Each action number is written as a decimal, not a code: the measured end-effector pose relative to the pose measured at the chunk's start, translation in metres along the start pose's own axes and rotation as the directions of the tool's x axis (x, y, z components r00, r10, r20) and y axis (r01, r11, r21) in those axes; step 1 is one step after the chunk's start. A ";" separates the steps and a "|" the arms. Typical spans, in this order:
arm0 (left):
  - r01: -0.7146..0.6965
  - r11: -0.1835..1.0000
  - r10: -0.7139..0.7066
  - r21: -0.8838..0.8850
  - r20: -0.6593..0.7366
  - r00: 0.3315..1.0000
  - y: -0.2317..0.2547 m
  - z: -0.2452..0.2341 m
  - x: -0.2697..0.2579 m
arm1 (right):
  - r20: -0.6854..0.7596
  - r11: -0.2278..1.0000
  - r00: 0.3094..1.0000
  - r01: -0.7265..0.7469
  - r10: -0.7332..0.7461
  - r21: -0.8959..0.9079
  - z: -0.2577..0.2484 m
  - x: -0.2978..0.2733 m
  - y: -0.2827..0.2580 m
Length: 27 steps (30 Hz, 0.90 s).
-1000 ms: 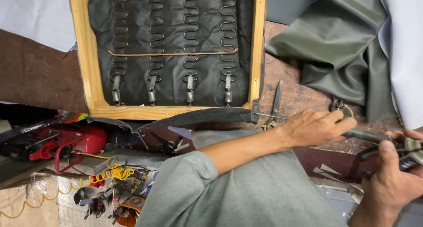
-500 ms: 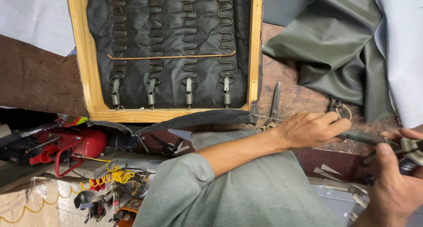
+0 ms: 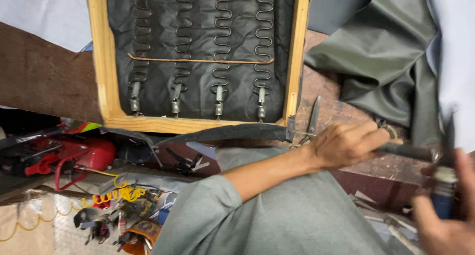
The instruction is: The person uses a screwdriver and pliers to remove staples from the edge of a chair seat frame, then flips the seat to access the underside and continues removing staples from the bottom edge.
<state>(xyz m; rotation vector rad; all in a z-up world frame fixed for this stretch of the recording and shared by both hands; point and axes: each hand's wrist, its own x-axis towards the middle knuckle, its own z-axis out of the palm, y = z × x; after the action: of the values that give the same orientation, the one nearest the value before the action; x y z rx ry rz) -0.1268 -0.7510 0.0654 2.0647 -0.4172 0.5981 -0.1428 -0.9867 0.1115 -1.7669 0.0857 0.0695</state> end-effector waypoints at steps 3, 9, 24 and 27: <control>-0.004 1.000 0.005 0.015 -0.109 0.994 -0.001 0.002 0.000 | 0.006 1.000 1.000 -0.003 0.003 -0.023 -0.003 0.004 -0.002; -0.013 0.999 0.013 0.030 0.025 1.000 -0.008 0.019 -0.001 | 0.009 0.997 0.999 -0.030 0.031 -0.077 -0.011 -0.010 0.002; 0.479 0.862 -0.505 0.165 0.365 0.782 -0.070 0.069 0.005 | 0.235 0.717 0.918 0.397 -0.321 -0.573 -0.050 -0.015 0.032; 0.538 0.804 -0.594 0.251 0.354 0.723 -0.111 0.097 -0.004 | 0.147 0.893 0.961 0.273 -0.235 -0.358 -0.051 -0.016 0.040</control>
<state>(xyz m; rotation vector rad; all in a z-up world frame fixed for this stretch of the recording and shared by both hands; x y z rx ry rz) -0.0495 -0.7757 -0.0578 2.2924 0.0453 -0.2080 -0.1631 -1.0438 0.0838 -2.1410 -0.2496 -0.0180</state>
